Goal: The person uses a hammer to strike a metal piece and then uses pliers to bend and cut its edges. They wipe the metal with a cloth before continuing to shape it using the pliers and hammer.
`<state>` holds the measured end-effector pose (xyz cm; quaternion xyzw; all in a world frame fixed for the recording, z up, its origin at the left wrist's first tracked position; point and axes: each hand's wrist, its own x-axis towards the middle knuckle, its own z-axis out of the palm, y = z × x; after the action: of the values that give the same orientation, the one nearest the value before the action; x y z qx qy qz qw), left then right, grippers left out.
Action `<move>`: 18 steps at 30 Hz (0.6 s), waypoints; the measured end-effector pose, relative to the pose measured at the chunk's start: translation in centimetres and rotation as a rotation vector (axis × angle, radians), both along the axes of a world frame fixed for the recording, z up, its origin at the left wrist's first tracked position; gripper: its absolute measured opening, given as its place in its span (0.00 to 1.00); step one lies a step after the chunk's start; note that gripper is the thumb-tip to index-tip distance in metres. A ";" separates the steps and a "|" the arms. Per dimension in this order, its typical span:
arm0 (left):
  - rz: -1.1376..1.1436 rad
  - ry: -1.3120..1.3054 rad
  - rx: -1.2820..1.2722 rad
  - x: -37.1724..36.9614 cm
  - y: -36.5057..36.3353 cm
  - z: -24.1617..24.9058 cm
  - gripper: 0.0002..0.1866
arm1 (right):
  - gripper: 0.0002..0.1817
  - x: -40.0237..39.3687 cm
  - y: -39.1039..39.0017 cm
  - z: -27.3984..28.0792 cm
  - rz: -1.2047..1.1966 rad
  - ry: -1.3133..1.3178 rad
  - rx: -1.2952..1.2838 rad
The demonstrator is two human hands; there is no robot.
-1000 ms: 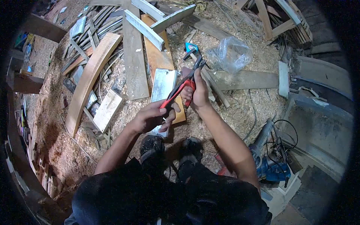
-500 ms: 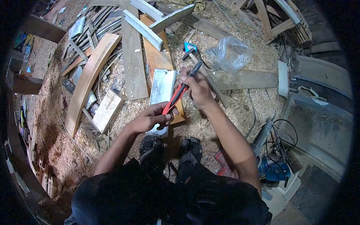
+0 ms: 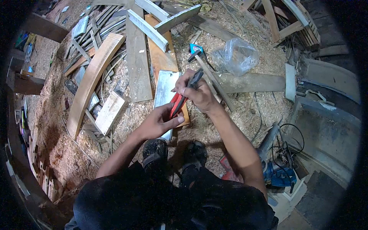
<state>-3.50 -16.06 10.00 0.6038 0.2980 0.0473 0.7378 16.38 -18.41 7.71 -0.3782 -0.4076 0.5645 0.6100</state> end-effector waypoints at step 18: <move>0.168 0.113 0.520 1.7 -0.5 2.5 0.18 | 0.11 -0.8 0.3 -1.4 -0.199 -0.123 0.116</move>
<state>-1.81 -16.56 12.52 0.7478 0.3657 0.1496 0.5335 15.57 -18.14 6.32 -0.4148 -0.4368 0.4525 0.6576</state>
